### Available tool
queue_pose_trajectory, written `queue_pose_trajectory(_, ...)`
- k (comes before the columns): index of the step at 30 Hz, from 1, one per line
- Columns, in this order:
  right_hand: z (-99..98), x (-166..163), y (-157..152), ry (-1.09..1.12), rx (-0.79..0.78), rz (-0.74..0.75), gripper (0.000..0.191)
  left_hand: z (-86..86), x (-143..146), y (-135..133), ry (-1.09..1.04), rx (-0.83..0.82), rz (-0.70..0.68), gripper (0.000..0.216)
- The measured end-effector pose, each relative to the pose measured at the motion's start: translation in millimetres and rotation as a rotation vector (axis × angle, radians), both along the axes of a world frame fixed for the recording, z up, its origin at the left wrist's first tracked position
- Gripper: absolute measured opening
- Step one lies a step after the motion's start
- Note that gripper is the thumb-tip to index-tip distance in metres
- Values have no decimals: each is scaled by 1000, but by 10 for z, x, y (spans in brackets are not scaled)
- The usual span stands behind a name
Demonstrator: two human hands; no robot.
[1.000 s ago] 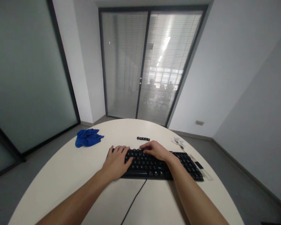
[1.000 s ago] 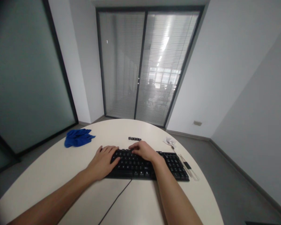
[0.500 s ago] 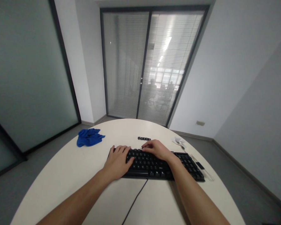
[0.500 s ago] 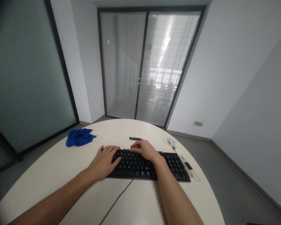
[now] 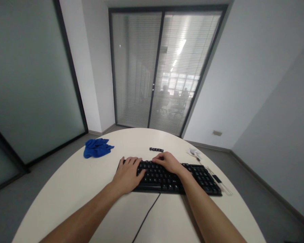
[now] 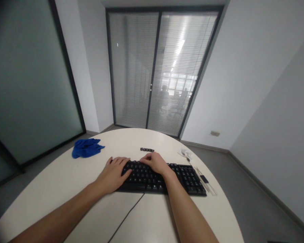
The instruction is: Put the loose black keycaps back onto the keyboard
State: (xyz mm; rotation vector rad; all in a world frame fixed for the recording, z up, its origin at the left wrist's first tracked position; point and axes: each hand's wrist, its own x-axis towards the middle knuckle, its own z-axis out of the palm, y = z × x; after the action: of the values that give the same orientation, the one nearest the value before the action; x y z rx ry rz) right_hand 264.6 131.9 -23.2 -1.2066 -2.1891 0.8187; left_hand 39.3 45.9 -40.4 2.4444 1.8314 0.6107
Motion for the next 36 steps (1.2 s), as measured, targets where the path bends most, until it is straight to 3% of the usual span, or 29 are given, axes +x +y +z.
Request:
queue_pose_trajectory(17, 11, 15, 9, -18, 4, 37, 27, -9, 7, 2, -3, 8, -3, 45)
queue_pose_trajectory(26, 68, 112, 2, -40, -77, 126, 35, -9, -5, 7, -8, -6, -2, 45)
queue_pose_trajectory(36, 77, 69, -5, -105, -70, 74, 35, -27, -8, 11, -3, 20, -2, 45)
